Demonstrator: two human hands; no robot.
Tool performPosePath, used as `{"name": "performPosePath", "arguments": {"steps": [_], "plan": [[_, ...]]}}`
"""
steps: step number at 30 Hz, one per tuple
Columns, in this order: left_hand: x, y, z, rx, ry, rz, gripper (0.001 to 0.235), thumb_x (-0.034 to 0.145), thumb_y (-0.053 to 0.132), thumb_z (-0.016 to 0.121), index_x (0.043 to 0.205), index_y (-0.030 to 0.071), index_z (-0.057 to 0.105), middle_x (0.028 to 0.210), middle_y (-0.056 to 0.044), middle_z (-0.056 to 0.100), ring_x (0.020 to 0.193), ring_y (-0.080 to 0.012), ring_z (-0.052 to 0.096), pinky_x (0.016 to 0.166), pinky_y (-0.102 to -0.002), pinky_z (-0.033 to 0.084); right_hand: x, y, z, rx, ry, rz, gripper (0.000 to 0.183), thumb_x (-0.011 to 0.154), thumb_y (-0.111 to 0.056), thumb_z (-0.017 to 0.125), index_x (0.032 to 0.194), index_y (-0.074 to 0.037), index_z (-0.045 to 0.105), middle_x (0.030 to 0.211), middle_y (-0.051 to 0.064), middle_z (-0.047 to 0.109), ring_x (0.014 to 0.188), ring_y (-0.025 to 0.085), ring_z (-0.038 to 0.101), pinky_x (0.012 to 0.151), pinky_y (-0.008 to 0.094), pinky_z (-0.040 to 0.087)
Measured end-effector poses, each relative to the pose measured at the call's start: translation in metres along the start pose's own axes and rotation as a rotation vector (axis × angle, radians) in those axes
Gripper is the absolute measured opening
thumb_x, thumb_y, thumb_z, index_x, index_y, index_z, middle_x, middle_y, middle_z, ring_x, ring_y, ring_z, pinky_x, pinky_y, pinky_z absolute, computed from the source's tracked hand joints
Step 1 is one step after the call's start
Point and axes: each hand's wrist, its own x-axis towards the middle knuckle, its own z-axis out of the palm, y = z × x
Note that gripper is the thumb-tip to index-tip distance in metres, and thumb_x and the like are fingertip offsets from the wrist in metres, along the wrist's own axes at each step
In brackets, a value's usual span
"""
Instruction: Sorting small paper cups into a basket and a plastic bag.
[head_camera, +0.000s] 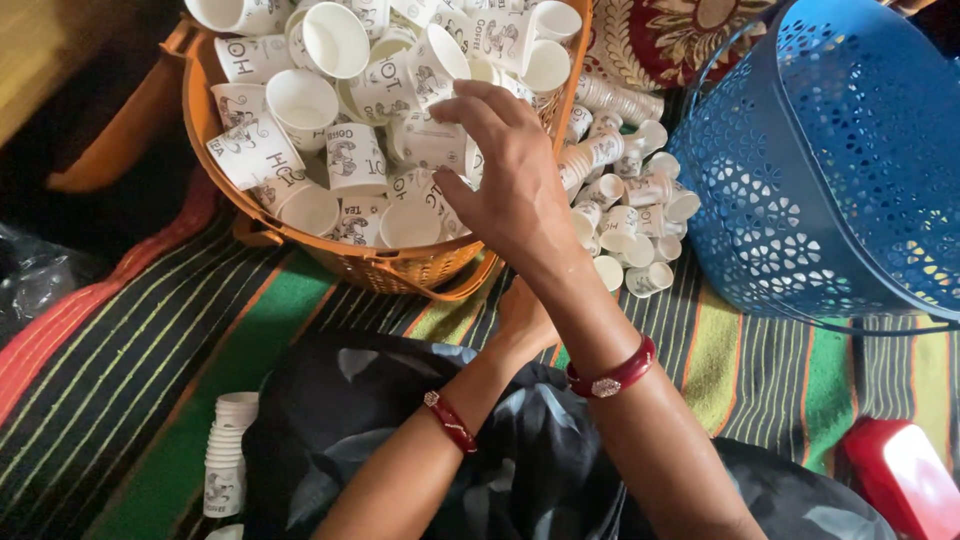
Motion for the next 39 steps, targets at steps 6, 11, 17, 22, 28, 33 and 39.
{"name": "performPosePath", "arguments": {"steps": [6,11,17,22,28,33,39], "plan": [[-0.002,0.008,-0.006,0.064,-0.048,-0.052,0.081,0.080,0.057,0.070,0.142,0.009,0.053,0.123,-0.029,0.066,0.115,-0.0474,0.063,0.091,-0.056,0.052,-0.006,-0.005,-0.007,0.002,0.019,0.134,0.043,0.081,-0.011,0.084,0.119,-0.006,0.065,0.116,0.015,0.072,0.113,0.037,0.068,0.097,0.044,0.055],[-0.004,0.016,-0.009,0.113,-0.108,-0.100,0.067,0.083,0.055,0.067,0.133,0.011,0.062,0.117,-0.028,0.069,0.111,-0.0467,0.065,0.089,-0.056,0.053,-0.019,-0.004,-0.023,0.046,0.112,0.148,0.047,0.085,-0.015,0.085,0.125,-0.006,0.061,0.122,0.011,0.073,0.113,0.030,0.072,0.094,0.039,0.059],[-0.007,0.003,0.001,0.105,-0.003,0.039,0.064,0.056,0.021,0.089,0.115,0.011,0.066,0.107,-0.017,0.075,0.105,-0.0386,0.069,0.086,-0.049,0.055,-0.050,0.002,-0.051,0.174,0.219,0.254,0.062,0.084,-0.013,0.088,0.137,-0.007,0.057,0.126,0.009,0.068,0.119,0.022,0.073,0.099,0.036,0.065],[-0.001,-0.013,0.012,0.130,0.063,0.081,0.062,0.055,0.016,0.092,0.109,0.011,0.064,0.102,-0.016,0.072,0.099,-0.0382,0.069,0.083,-0.049,0.054,-0.094,0.006,-0.079,0.191,0.224,0.361,0.051,0.089,-0.011,0.083,0.135,-0.004,0.062,0.127,0.011,0.058,0.121,0.019,0.070,0.098,0.034,0.063],[-0.003,-0.015,0.014,0.117,0.090,0.110,0.054,0.059,0.020,0.091,0.106,0.011,0.065,0.097,-0.016,0.073,0.096,-0.0385,0.070,0.079,-0.049,0.055,-0.157,0.022,-0.089,0.101,0.095,0.538,0.048,0.079,-0.012,0.083,0.122,-0.002,0.066,0.123,0.012,0.065,0.115,0.020,0.070,0.096,0.033,0.063],[-0.007,-0.008,0.006,0.070,0.060,0.075,0.045,0.065,0.022,0.089,0.104,0.013,0.067,0.095,-0.015,0.074,0.095,-0.0382,0.071,0.077,-0.049,0.055,-0.187,0.036,-0.073,0.138,0.063,0.596,0.053,0.079,-0.016,0.084,0.126,-0.004,0.065,0.119,0.012,0.072,0.113,0.019,0.073,0.099,0.033,0.059],[0.000,-0.017,0.016,0.112,0.028,-0.019,0.036,0.075,0.023,0.083,0.107,0.014,0.067,0.098,-0.011,0.077,0.097,-0.0354,0.072,0.079,-0.049,0.056,-0.203,0.050,-0.057,0.153,0.068,0.609,0.055,0.077,-0.014,0.085,0.127,-0.002,0.066,0.119,0.015,0.073,0.114,0.023,0.073,0.100,0.035,0.057]]}}
